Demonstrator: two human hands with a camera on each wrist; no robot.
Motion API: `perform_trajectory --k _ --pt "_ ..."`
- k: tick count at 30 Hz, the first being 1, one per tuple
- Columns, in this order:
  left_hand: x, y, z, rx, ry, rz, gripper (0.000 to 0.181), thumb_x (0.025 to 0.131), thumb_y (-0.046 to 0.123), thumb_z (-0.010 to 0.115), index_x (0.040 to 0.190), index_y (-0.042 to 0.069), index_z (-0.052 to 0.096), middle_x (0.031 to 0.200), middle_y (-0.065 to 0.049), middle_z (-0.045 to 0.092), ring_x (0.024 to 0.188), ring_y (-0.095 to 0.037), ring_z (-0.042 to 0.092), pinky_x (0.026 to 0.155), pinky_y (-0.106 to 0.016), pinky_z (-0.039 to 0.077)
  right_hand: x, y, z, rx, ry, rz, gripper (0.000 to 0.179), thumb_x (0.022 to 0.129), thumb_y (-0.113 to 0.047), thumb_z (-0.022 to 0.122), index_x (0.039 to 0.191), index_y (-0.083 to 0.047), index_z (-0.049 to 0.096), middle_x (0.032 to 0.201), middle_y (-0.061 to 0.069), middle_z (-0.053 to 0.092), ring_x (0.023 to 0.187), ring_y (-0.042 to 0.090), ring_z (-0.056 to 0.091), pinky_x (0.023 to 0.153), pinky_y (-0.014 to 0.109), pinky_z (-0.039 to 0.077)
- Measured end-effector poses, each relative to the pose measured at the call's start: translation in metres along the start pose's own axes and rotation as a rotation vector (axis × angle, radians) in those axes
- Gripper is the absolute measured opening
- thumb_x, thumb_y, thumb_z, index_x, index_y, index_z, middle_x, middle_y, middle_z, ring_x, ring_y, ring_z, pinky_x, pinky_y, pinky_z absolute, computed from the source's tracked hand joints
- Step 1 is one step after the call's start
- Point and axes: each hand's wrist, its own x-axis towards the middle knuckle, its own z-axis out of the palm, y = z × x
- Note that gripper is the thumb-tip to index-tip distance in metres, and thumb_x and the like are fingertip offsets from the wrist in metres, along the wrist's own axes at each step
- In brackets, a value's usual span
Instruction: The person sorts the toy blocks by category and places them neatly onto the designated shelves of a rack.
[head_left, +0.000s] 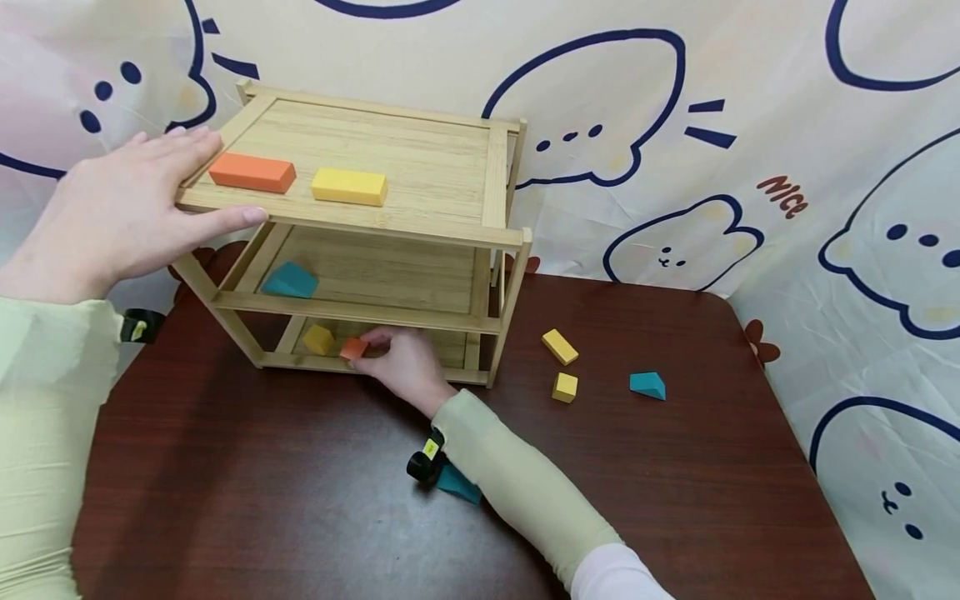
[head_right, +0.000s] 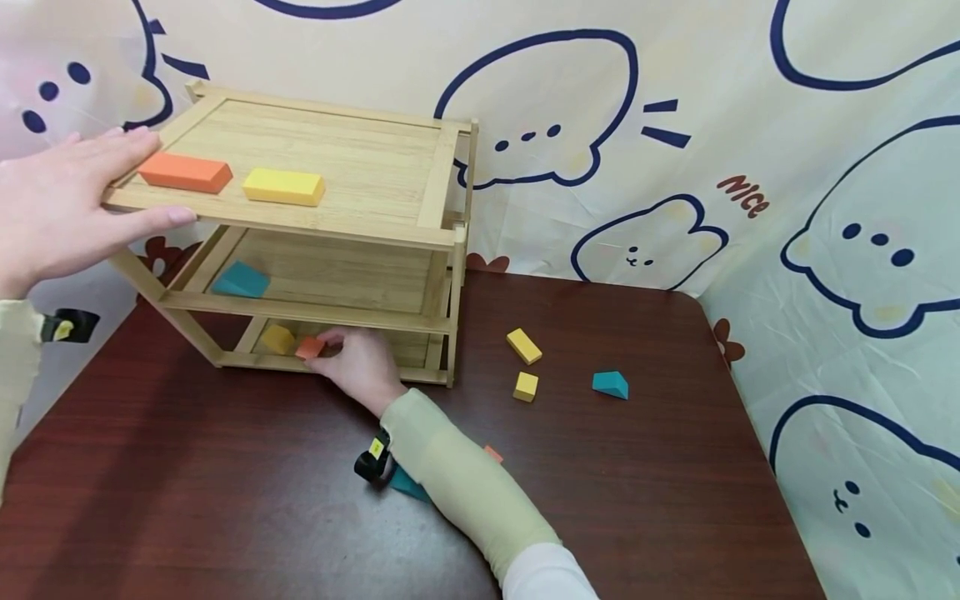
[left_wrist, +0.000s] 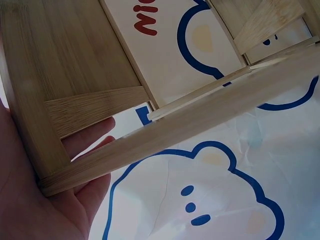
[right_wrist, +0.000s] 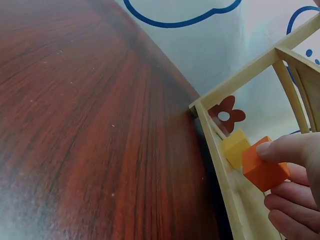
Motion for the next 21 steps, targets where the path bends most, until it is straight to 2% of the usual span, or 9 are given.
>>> perform_trajectory --k 9,16,21 --pt "0.001 0.001 0.002 0.005 -0.01 -0.024 0.1 0.091 0.069 0.057 0.164 0.014 0.018 0.164 -0.021 0.017 0.142 -0.061 0.018 0.107 -0.074 0.019 0.006 -0.003 0.011 -0.128 0.036 -0.022 0.03 0.081 -0.032 0.089 0.104 -0.015 0.08 0.092 -0.009 0.075 0.075 -0.006 0.06 0.063 0.009 0.043" --pt "0.001 0.0 0.001 0.003 -0.004 -0.024 0.099 0.09 0.069 0.058 0.164 0.017 0.017 0.165 -0.019 0.016 0.142 -0.061 0.018 0.106 -0.075 0.02 0.012 -0.001 0.012 -0.119 0.038 0.016 0.027 0.083 -0.03 0.088 0.104 -0.016 0.08 0.097 -0.01 0.076 0.082 -0.003 0.065 0.067 0.008 0.045" --pt "0.001 0.001 0.001 0.0 -0.007 -0.026 0.099 0.09 0.069 0.058 0.164 0.018 0.017 0.165 -0.019 0.016 0.142 -0.061 0.018 0.106 -0.075 0.02 0.016 0.0 0.012 -0.077 0.033 0.076 0.027 0.082 -0.03 0.088 0.103 -0.015 0.08 0.096 -0.008 0.076 0.085 -0.001 0.067 0.07 0.009 0.046"
